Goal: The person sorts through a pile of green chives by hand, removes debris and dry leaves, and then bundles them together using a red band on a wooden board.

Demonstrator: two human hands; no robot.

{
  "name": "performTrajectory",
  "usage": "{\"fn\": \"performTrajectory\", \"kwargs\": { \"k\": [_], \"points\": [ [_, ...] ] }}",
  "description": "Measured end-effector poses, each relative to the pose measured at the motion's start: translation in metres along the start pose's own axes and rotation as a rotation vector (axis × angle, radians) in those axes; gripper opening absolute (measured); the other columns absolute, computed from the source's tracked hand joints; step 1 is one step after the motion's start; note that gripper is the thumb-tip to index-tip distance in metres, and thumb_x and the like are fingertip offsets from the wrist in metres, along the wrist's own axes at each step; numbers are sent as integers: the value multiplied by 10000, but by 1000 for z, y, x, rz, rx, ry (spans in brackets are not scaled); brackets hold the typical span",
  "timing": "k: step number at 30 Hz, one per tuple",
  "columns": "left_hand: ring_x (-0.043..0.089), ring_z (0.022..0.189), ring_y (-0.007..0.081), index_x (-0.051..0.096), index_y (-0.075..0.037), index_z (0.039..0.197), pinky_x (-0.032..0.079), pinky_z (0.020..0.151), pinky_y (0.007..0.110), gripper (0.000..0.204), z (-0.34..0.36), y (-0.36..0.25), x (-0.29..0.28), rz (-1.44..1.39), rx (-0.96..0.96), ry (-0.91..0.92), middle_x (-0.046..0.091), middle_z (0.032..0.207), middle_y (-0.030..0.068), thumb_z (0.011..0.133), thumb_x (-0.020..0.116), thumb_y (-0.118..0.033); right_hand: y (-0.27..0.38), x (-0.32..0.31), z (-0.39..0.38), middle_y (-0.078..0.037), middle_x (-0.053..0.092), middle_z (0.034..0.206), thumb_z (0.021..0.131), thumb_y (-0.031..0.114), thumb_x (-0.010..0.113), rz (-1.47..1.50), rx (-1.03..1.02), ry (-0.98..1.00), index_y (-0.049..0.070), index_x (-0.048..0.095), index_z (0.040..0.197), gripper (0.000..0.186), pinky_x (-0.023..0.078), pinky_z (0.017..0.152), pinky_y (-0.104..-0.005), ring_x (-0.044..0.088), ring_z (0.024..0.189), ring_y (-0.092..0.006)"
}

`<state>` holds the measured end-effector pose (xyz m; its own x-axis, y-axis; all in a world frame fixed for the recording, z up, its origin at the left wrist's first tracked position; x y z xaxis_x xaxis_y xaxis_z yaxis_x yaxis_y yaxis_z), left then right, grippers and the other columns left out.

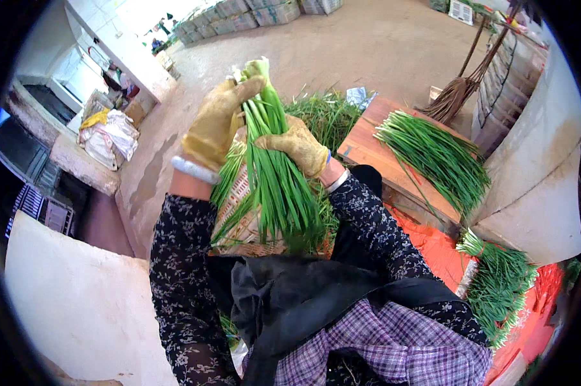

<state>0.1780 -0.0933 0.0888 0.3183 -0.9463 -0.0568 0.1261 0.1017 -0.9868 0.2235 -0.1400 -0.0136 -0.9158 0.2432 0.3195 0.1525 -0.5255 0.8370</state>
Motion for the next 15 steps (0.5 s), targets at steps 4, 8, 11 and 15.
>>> {"fn": "performTrajectory", "kwargs": {
  "k": [4,8,11,15],
  "points": [
    [638,962,182,545,11,1227,535,857,333,434,-13,11,-7,-148,-26,86,643,1086,105,903,631,-265,17,15,-23,-106,654,1133,779,147,692,331,58,93,-2,526,1284,552,517,882,-318,635,1003,-187],
    [637,990,205,541,-13,1255,534,875,341,531,-8,47,-10,-329,-33,50,632,1120,123,854,712,-317,13,23,-39,-101,646,1116,747,157,708,392,144,151,1,523,1295,600,521,845,-308,635,964,-176],
    [662,988,280,496,43,1301,557,869,390,657,-4,55,32,-525,-103,299,637,1131,204,809,725,-326,0,20,-49,-80,628,1035,754,190,705,360,245,136,26,545,1245,542,507,826,-311,621,923,-192],
    [678,936,296,536,50,1264,565,852,384,613,-4,55,44,-518,-80,355,673,1023,205,787,727,-283,-9,19,-58,-90,637,1036,788,219,694,517,343,110,35,545,1250,519,522,817,-325,635,918,-194]
  ]
}}
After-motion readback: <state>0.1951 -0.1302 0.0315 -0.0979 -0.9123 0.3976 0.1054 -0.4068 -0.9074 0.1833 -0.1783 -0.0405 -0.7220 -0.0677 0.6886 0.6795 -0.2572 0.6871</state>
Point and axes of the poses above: each hand's wrist, its own z-axis towards the middle knuckle, its own x-axis out of the palm, y = z × x, the point moved 9 cm from there along z, towards the middle knuckle
